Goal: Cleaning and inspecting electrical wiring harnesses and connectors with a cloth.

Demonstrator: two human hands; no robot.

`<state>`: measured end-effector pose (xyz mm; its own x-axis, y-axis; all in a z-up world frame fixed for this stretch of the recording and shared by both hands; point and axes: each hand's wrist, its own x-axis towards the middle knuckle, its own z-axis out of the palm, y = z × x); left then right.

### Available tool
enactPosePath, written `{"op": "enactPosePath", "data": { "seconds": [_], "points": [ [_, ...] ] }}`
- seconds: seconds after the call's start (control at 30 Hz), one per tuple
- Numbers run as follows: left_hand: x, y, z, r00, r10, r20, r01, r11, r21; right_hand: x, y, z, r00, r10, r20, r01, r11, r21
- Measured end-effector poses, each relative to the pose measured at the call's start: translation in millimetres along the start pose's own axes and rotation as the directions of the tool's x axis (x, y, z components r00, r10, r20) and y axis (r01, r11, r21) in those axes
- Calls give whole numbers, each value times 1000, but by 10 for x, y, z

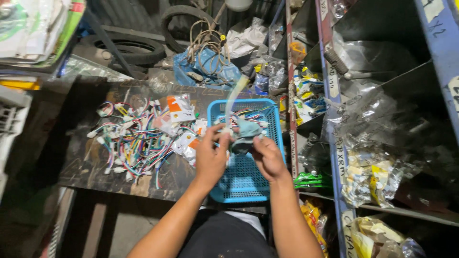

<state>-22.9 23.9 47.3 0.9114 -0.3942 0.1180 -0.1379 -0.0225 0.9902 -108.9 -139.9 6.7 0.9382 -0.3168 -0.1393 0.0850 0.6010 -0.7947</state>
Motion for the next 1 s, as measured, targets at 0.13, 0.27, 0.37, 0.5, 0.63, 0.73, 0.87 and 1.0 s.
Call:
{"op": "enactPosePath", "data": {
  "seconds": [0.13,0.27,0.37,0.5,0.63,0.73,0.87,1.0],
  "points": [
    [-48,59,-85,991,75,107,-89,987,131,35,408,8,999,32,6,-32,999,-27],
    [-103,262,-172,966,-82,244,23,972,236,40,483,-63,993,5,-118,8,994,111],
    [-218,46,-212,946,-135,295,73,974,213,35,250,-56,988,-18,-153,44,984,171],
    [-269,-666,-179,965,-72,251,46,993,106,69,244,-317,985,-14,-174,38,990,135],
    [-255,-634,-229,995,-37,91,22,986,168,20,352,-163,983,41,-180,-15,990,142],
    [-229,-647,-260,985,-171,16,171,985,-17,-27,336,141,985,114,-129,-94,984,153],
    [-229,-552,-309,938,-341,59,342,890,-300,-77,534,231,980,176,-96,-171,984,55],
    [-113,-680,-373,928,-372,14,363,896,-257,-9,363,655,979,48,-198,-78,987,-143]
  ]
}}
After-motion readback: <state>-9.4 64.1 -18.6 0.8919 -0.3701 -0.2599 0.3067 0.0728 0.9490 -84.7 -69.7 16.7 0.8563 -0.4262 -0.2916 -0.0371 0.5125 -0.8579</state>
